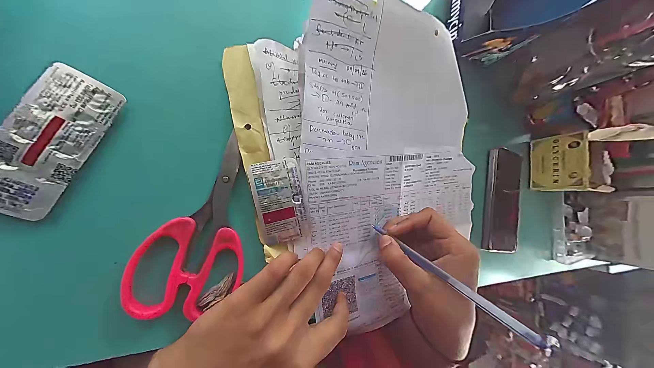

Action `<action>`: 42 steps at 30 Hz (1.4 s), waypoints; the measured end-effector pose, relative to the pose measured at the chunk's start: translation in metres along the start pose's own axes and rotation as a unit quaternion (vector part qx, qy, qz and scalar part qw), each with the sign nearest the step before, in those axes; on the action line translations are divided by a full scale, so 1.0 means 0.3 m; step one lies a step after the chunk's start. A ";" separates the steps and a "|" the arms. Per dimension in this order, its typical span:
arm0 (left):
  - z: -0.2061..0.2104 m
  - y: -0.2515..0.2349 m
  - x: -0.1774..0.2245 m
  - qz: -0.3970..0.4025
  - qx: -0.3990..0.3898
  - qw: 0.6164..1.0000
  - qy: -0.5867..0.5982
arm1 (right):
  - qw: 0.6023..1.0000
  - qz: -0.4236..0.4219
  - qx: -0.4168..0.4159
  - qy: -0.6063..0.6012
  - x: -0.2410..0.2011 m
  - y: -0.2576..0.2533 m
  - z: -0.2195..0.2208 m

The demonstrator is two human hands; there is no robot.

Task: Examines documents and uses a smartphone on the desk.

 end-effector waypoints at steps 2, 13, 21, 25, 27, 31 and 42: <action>0.000 0.000 -0.003 -0.002 -0.003 1.000 0.008 | 1.000 -0.013 0.028 0.002 0.004 0.009 -0.006; -0.004 -0.006 -0.005 -0.007 -0.012 1.000 0.019 | 0.996 -0.034 -0.072 -0.038 0.015 0.000 -0.011; 0.003 -0.013 -0.006 -0.005 -0.024 1.000 0.014 | 0.998 -0.058 0.027 -0.023 0.015 0.013 -0.006; 0.003 -0.012 -0.005 -0.007 -0.027 1.000 0.011 | 0.997 -0.067 0.026 -0.028 0.021 0.017 -0.005; 0.005 -0.014 -0.004 -0.006 -0.027 1.000 0.006 | 0.997 -0.067 0.027 -0.024 0.019 0.019 -0.005; 0.013 -0.018 -0.002 -0.003 -0.040 0.999 0.002 | 0.997 -0.071 0.031 -0.019 0.015 0.023 -0.006; 0.016 -0.020 -0.002 -0.003 -0.039 0.999 -0.003 | 0.995 -0.082 0.061 -0.008 0.013 0.033 -0.015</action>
Point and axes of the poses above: each hand's wrist, its own y-axis away from the middle knuckle, its own z-axis out of the palm, x = y × z, the point moved 9 cm from there along -y, towards the middle knuckle, and after that the axes turned 12 degrees about -x, right-handed, at the moved point
